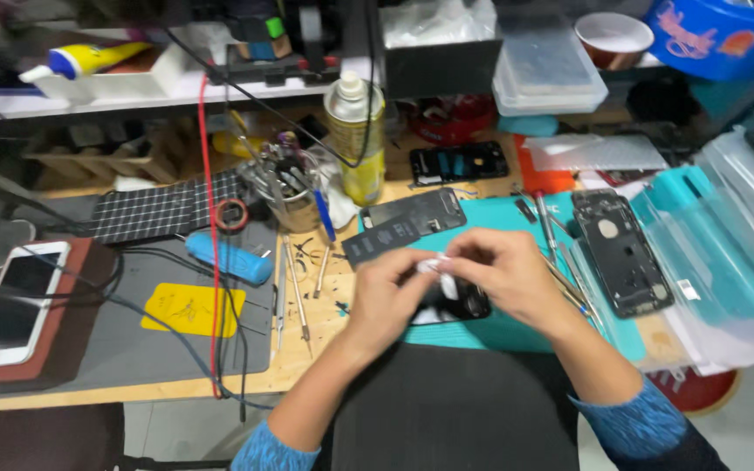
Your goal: The person works on a disassembled iPhone at a repair bench, prying and repositioning the old battery, wiping the phone interior with a tissue, and peeling the protective liner off a new replacement battery with adhesive strips before pressing it into the phone body.
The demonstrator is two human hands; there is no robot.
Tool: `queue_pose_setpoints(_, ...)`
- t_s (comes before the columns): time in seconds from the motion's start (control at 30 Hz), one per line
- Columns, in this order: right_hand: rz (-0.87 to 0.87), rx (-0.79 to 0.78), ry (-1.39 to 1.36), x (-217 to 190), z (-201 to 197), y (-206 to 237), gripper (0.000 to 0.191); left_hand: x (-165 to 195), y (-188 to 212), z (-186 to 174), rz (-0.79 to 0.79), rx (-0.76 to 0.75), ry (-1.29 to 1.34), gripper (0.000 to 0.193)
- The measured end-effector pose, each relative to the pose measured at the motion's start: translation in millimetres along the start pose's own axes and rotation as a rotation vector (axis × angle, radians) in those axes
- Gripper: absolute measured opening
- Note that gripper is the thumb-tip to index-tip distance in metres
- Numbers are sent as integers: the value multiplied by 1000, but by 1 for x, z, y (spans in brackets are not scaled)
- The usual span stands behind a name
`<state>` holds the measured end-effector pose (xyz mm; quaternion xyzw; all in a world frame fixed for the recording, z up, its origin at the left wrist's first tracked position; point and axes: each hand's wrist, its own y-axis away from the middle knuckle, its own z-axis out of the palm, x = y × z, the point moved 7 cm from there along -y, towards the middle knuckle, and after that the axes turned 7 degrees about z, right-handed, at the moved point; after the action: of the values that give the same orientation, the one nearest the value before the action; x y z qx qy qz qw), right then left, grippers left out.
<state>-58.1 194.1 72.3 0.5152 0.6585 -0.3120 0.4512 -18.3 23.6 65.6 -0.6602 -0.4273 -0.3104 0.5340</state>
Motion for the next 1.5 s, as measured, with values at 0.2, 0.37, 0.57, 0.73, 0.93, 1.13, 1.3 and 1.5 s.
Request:
queue_pose_setpoints(0.2,-277,154,191,-32,-14,-2,14,-19,-2,-65,-71,281,107,14)
queue_pose_setpoints(0.37,-282,-23,43,-49,12,-3,35,-11,6,-90,-31,259,-148,12)
queue_pose_setpoints(0.57,-390,-79,431,-55,43,-4,15,-22,10,-49,-88,16,142,26)
queue_pose_setpoints(0.73,-562,-156,615,-38,66,4,11,-10,23,-56,36,-230,-415,69)
queue_pose_setpoints(0.93,-672,-182,699,-27,102,4,5,-4,29,-45,89,-313,-544,105)
queue_pose_setpoints(1.13,-419,-218,924,-7,85,-1,7,-4,27,-45,158,-306,-591,106)
queue_pose_setpoints(1.3,-566,-327,676,-23,93,7,5,-8,26,-42,144,-337,-597,103)
queue_pose_setpoints(1.5,-469,-299,863,-19,74,1,14,-11,23,-39,169,-360,-589,98)
